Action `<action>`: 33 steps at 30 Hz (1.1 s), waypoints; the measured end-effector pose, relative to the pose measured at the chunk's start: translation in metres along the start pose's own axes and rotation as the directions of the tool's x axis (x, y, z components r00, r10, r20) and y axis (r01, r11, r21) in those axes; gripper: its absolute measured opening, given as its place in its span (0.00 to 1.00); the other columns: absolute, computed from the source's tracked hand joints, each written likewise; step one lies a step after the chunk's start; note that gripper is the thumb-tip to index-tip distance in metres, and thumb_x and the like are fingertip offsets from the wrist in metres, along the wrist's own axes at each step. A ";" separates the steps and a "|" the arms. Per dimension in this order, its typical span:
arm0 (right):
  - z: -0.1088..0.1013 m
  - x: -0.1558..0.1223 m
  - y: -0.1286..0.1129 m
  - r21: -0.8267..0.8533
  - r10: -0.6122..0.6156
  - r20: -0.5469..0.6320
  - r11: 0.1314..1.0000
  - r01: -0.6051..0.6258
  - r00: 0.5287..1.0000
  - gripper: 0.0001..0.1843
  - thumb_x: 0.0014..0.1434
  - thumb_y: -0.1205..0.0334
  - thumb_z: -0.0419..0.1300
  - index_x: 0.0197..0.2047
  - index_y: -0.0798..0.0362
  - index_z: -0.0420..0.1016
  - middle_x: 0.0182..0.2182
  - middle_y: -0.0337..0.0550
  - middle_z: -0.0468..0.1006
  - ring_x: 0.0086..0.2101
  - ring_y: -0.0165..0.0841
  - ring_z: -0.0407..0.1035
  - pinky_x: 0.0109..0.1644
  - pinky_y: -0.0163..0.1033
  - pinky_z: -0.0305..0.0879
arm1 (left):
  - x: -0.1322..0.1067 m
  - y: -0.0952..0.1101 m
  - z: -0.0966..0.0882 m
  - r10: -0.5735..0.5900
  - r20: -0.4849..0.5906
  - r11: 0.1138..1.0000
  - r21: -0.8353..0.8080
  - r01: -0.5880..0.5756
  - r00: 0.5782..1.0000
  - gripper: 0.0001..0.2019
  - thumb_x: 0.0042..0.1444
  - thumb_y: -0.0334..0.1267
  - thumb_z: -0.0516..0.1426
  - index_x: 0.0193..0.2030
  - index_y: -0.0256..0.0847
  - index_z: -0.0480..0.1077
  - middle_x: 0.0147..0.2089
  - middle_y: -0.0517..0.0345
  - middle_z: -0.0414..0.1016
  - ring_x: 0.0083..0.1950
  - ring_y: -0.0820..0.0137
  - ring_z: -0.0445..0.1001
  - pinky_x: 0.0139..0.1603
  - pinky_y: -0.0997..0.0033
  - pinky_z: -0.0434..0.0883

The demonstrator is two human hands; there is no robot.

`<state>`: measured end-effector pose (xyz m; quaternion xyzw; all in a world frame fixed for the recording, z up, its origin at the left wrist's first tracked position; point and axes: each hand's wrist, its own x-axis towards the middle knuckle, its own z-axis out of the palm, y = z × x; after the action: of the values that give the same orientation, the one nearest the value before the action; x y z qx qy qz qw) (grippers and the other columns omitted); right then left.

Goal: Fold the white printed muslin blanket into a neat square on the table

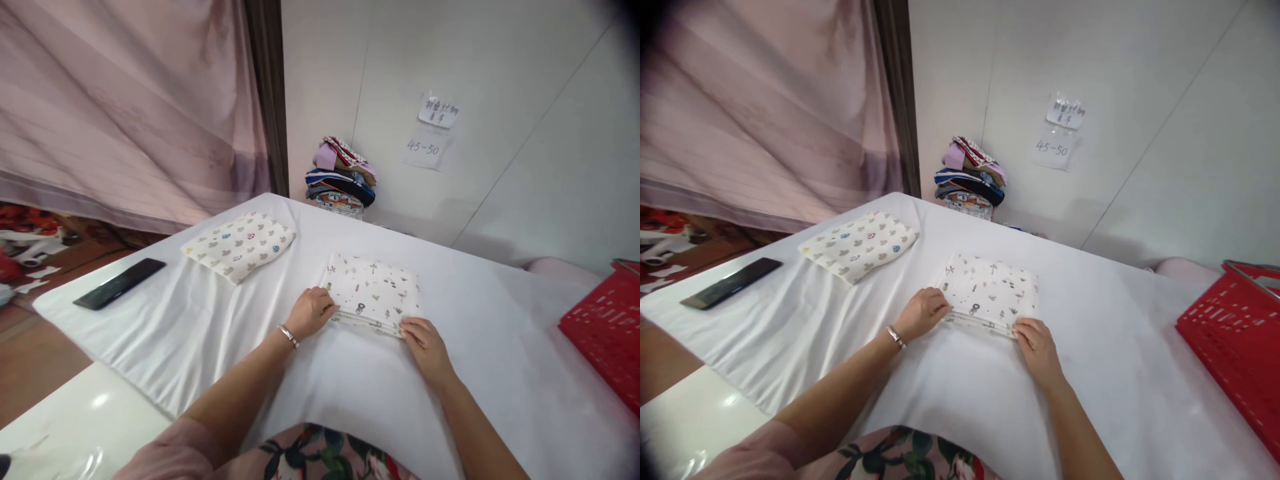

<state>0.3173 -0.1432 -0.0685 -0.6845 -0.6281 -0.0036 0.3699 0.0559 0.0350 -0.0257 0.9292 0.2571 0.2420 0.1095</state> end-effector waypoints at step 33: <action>0.038 0.024 -0.032 -0.397 -0.070 0.279 0.900 0.182 0.958 0.29 0.61 0.46 0.46 0.61 0.51 0.57 0.61 0.50 0.55 0.60 0.43 0.48 0.59 0.54 0.46 | -0.027 -0.022 0.002 -0.406 -0.161 0.899 -0.251 0.360 0.900 0.12 0.55 0.41 0.51 0.41 0.40 0.71 0.42 0.53 0.74 0.45 0.66 0.70 0.48 0.64 0.66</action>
<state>0.2771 -0.1050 -0.0688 -0.6999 -0.6986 -0.0734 0.1288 0.0269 0.0394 -0.0454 0.8120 0.4180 0.3381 0.2273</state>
